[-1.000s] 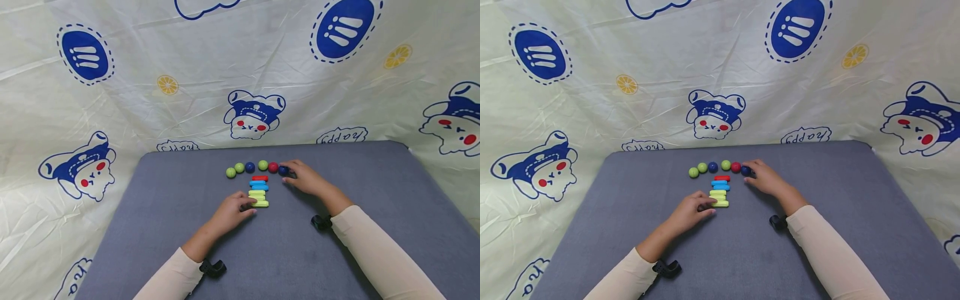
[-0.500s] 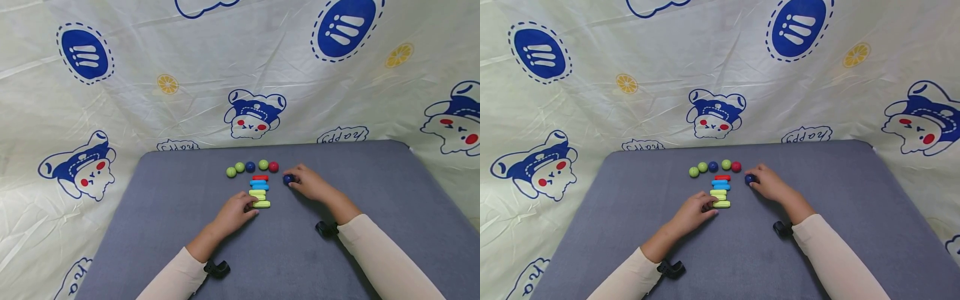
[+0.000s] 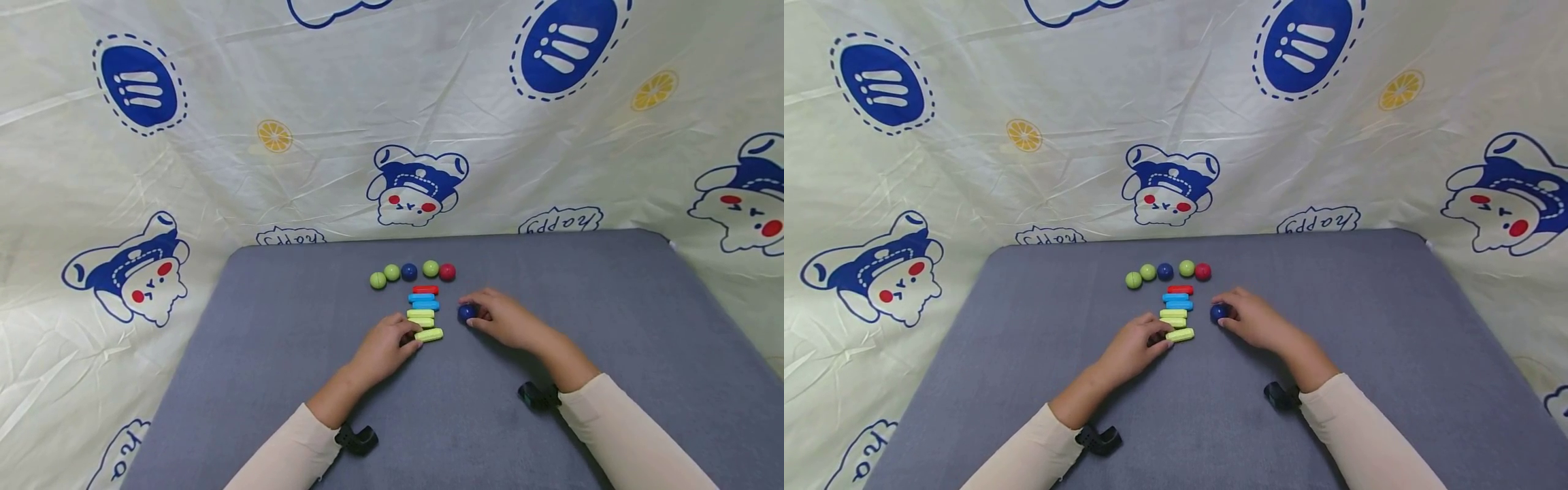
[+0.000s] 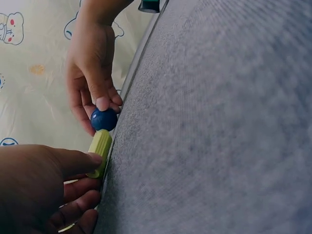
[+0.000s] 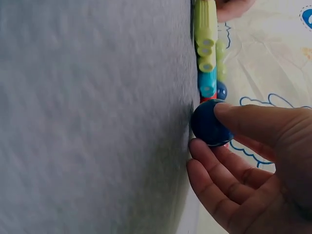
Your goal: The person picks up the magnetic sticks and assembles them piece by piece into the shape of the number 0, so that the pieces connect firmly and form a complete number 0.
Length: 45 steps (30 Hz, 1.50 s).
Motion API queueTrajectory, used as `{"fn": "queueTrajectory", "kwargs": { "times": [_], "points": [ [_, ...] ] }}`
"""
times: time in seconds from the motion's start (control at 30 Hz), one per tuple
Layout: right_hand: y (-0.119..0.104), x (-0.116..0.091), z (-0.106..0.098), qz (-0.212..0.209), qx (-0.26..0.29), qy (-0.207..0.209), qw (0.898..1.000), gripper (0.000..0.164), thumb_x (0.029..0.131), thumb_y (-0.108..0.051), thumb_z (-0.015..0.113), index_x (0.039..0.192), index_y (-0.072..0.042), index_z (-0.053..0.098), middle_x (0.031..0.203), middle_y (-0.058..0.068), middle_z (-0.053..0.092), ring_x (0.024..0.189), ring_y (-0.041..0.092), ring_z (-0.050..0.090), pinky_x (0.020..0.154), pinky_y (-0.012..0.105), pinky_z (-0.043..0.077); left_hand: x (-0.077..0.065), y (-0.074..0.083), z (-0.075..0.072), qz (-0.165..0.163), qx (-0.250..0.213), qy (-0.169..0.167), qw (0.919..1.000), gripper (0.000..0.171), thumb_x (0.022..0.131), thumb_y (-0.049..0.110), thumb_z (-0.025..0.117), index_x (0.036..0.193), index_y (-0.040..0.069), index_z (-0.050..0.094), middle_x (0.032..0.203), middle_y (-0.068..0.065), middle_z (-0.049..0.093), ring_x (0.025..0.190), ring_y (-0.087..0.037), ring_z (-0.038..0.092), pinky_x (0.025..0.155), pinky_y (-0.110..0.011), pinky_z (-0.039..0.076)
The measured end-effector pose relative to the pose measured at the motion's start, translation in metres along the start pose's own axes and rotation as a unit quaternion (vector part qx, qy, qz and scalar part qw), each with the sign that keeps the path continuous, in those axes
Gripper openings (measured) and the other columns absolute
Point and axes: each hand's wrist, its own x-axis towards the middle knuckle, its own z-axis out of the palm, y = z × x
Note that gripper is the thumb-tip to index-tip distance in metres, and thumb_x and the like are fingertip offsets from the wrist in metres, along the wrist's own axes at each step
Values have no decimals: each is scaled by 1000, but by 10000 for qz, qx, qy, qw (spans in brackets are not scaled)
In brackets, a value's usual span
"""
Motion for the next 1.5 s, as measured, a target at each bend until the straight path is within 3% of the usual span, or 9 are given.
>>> {"fn": "queueTrajectory", "kwargs": {
  "times": [0.37, 0.73, 1.03, 1.5],
  "points": [
    [-11, -8, 10, 73, 713, -467, 9963, 35, 97, -20, 70, 130, -10, 61, 117, 8, 65, 98, 16, 63, 86, 40, 56, -2, -5, 1, -171, -848, 41, 9962, 24, 98, 19, 68, 119, 10, 73, 103, -2, 65, 87, -12, 59, 76, -24, 50],
    [-10, -16, 23, -88, 1160, -544, 9917, 35, 97, -26, 70, 129, -14, 62, 114, 2, 65, 97, 12, 61, 88, 33, 54, -1, -4, 0, -250, -842, -69, 9961, 26, 99, 21, 67, 122, 11, 73, 105, -2, 65, 89, -11, 60, 79, -24, 52],
    [-4, -16, 29, -128, 1589, -509, 9859, 35, 98, -28, 68, 130, -17, 61, 115, 3, 61, 98, 15, 59, 85, 24, 51, -2, -5, 0, -256, -1138, -28, 9932, 24, 97, 19, 69, 119, 9, 73, 100, -4, 66, 86, -11, 62, 76, -23, 52],
    [1, -15, 32, -194, 1871, -488, 9809, 33, 97, -27, 69, 128, -18, 62, 110, 4, 60, 94, 16, 57, 79, 24, 49, -2, -10, 2, -253, -1396, 108, 9898, 24, 96, 18, 70, 118, 8, 74, 97, -3, 66, 85, -9, 62, 75, -20, 52]
  ]
}}
